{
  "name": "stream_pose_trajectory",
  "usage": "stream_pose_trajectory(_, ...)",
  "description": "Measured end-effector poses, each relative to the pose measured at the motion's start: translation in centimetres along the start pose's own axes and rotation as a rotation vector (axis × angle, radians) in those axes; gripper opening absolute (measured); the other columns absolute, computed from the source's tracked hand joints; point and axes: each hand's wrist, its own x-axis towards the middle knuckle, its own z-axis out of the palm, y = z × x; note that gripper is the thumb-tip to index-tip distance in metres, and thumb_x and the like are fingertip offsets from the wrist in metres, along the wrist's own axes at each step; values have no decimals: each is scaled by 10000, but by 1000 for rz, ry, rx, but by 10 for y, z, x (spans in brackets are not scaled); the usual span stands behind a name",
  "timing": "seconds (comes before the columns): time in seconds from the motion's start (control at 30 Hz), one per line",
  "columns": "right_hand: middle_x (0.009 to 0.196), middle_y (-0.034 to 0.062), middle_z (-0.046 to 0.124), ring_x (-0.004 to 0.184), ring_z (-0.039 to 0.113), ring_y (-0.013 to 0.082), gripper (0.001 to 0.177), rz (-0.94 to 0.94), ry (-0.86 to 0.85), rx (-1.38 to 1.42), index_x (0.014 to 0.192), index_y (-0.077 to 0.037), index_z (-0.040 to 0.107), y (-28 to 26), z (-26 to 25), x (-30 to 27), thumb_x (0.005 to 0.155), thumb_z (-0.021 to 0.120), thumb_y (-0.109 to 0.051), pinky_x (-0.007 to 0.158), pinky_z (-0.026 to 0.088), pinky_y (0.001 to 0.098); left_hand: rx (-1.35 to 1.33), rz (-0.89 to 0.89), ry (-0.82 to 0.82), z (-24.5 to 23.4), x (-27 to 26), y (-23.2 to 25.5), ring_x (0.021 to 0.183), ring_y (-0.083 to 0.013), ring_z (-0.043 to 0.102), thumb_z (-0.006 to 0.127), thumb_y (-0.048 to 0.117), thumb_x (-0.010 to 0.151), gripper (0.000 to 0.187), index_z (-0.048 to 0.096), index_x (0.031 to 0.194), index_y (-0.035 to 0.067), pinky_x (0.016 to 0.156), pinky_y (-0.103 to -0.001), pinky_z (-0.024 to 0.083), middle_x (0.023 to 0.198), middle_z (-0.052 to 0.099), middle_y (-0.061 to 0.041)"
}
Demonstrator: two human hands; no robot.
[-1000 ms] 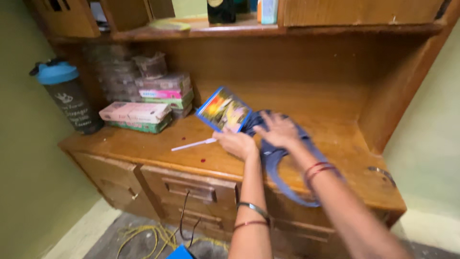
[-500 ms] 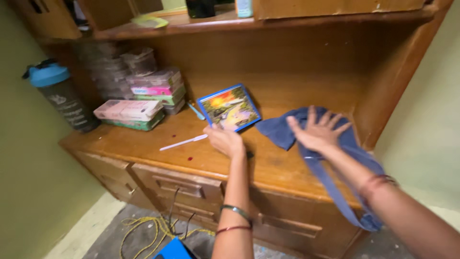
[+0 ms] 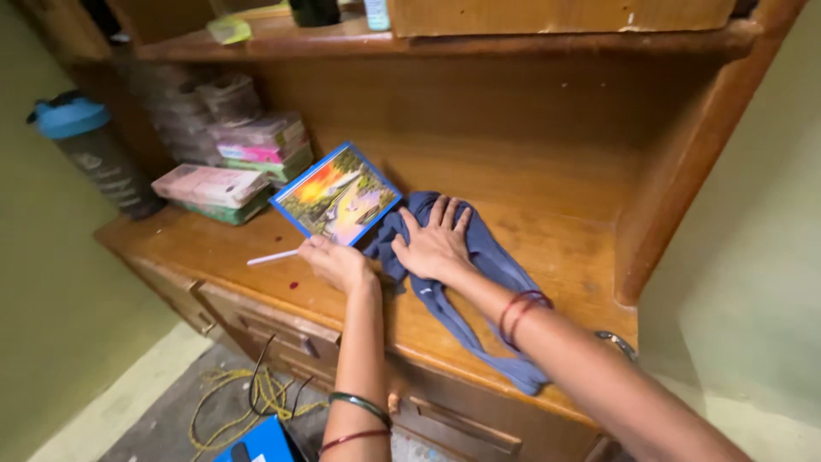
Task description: The person wipes a wooden cabinet with a cloth, moves a box and other small items around the shelves, and cleans the surfaces of the cabinet.
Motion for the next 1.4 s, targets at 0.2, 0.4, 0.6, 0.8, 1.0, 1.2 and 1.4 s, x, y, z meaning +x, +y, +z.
stream_pose_trajectory(0.2,1586,388,146,1495,112,549,653,-328,-64,23,1595,-306,296,-3,-38,-85,978,435,-467,1195,69,660,-254,-67,-71,21,24,-38,921,-305,622,425,253,1076,285,558,1127,6,855,-443,491,1048,662,-187)
stream_pose_trajectory(0.4,1653,271,169,1522,179,458,638,-584,-183,66,1552,-357,387,27,-102,-190,929,514,-292,1224,106,550,-121,93,-214,20,22,-46,874,-316,618,493,248,1051,259,563,1117,8,814,-446,490,990,675,-203)
stream_pose_trajectory(0.6,1684,138,172,1514,213,399,733,-266,-177,-43,1567,-402,371,106,-129,-222,860,515,-274,1200,225,475,-91,153,-503,7,-6,-20,849,-292,641,474,255,1070,264,596,1110,25,793,-435,495,951,694,-187)
stream_pose_trajectory(0.8,1528,239,382,1429,347,418,655,-322,-56,356,1495,-206,448,139,-76,-170,854,583,-183,1183,267,489,-420,87,-751,45,-32,-35,924,-182,571,440,235,1105,260,568,1144,12,828,-371,491,1028,645,-83)
stream_pose_trajectory(1.0,1399,174,520,1354,485,290,635,107,505,1454,1442,-21,444,169,-47,-110,878,647,-231,1144,365,434,-565,-53,-866,77,-82,-25,844,-146,502,411,184,1109,204,551,1122,35,770,-314,462,954,600,-53)
stream_pose_trajectory(1.2,1308,319,529,1195,518,451,691,246,773,98,1312,138,541,136,-39,-113,853,723,-346,996,436,516,-673,-184,-902,131,-143,-8,888,-131,559,427,167,1080,167,527,1150,53,810,-298,501,991,627,-38)
stream_pose_trajectory(1.4,1036,256,638,1031,623,411,336,232,489,-176,939,66,665,98,-69,-140,874,606,-259,873,528,515,-577,-207,-896,196,-182,6,886,-177,555,472,176,1081,195,588,1167,47,809,-329,484,990,652,-73)
